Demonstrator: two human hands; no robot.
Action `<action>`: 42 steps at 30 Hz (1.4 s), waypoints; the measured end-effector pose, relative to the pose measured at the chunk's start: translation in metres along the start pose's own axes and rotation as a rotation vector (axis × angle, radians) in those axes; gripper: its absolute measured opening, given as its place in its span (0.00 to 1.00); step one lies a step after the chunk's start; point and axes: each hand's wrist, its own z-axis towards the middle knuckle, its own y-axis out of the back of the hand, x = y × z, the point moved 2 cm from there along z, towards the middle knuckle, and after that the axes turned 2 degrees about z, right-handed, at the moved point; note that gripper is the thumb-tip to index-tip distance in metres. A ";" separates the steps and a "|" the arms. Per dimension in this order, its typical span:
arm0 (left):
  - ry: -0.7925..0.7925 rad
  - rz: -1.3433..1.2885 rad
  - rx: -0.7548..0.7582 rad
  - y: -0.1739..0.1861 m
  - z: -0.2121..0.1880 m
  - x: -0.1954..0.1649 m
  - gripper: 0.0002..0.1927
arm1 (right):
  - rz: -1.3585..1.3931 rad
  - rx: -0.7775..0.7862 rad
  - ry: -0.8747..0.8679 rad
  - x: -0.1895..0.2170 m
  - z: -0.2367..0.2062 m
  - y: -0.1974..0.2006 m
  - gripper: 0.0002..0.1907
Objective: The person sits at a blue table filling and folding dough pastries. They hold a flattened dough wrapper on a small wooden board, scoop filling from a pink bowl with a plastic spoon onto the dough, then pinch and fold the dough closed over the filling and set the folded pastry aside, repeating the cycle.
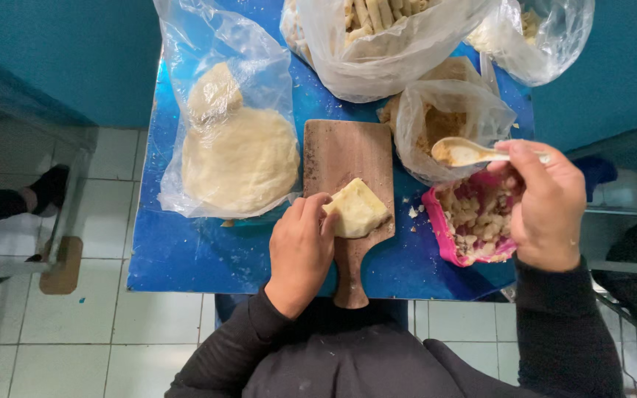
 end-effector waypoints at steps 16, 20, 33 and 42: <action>0.188 -0.345 0.035 -0.002 -0.002 0.003 0.18 | -0.449 0.250 0.318 -0.023 -0.085 -0.088 0.08; 0.261 -0.359 0.053 -0.002 -0.002 0.002 0.18 | -0.760 0.358 0.756 -0.009 -0.103 -0.092 0.11; 0.212 -0.355 0.048 -0.002 -0.007 -0.001 0.21 | -1.094 -0.041 0.873 0.015 -0.040 -0.057 0.05; 0.226 -0.358 0.040 -0.003 -0.006 0.000 0.20 | -1.162 0.115 0.792 0.030 -0.063 -0.092 0.08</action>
